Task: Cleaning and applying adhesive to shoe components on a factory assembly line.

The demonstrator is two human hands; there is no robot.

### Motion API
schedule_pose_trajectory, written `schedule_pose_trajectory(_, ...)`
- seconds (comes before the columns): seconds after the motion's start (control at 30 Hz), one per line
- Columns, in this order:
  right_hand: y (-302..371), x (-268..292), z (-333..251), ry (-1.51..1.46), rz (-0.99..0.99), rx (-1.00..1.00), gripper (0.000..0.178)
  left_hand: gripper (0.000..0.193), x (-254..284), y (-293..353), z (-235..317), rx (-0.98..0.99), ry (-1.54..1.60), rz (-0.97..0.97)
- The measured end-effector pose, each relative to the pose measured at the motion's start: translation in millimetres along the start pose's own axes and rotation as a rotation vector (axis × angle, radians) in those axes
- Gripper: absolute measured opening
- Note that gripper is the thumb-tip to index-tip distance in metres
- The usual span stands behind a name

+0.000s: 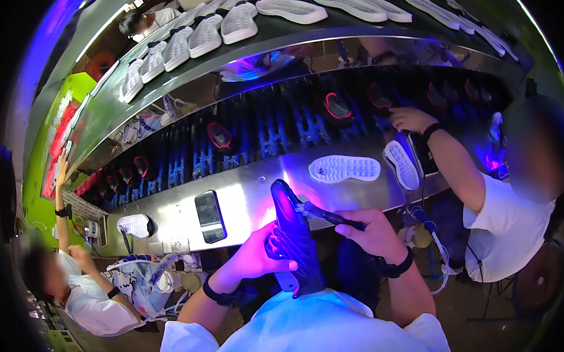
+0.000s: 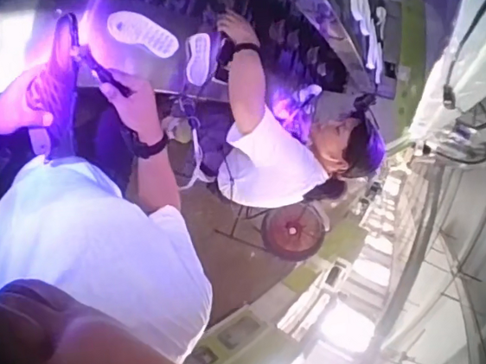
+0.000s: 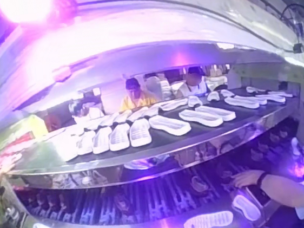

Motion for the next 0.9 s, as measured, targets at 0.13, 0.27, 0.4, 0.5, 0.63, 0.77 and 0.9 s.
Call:
schedule_pose_trajectory(0.13, 3.7, -2.3, 12.6, 0.146, 0.119, 0.219, 0.032, 0.07, -3.6, -8.9, -4.5, 0.068, 0.16, 0.059)
schedule_pose_trajectory(0.27, 12.7, -12.5, 38.2, 0.151, 0.175, 0.136, 0.028, 0.065, -1.6, -12.5, -17.7, 0.099, 0.271, 0.071)
schedule_pose_trajectory(0.4, 18.0, -25.5, 41.9, 0.149, 0.185, 0.174, 0.031, 0.063, -0.8, -9.2, -25.8, 0.143, 0.367, 0.088)
schedule_pose_trajectory(0.5, 28.4, -27.7, 50.8, 0.077, 0.129, 0.037, 0.031, 0.064, 2.6, -5.8, -26.6, 0.101, 0.365, 0.127)
schedule_pose_trajectory(0.63, 30.1, -21.2, 31.0, 0.009, -0.032, 0.01, 0.034, 0.069, 13.6, -0.9, -32.0, 0.055, 0.363, 0.151)
schedule_pose_trajectory(0.77, 37.9, -18.3, 22.3, -0.037, -0.1, -0.136, 0.036, 0.068, 26.6, 6.9, -31.3, 0.055, 0.278, 0.235)
schedule_pose_trajectory(0.9, 52.2, -11.0, 18.0, 0.074, -0.118, -0.19, 0.034, 0.064, 29.8, 6.9, -24.7, -0.017, 0.293, 0.274)
Point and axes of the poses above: each hand's wrist, its own y-axis away from the middle knuckle, its own x-axis out of the back of the hand, z = x × y, the point moved 4 cm from there along -y, towards the middle knuckle, and after that the axes turned 8 degrees about -z, right-handed, at the moved point
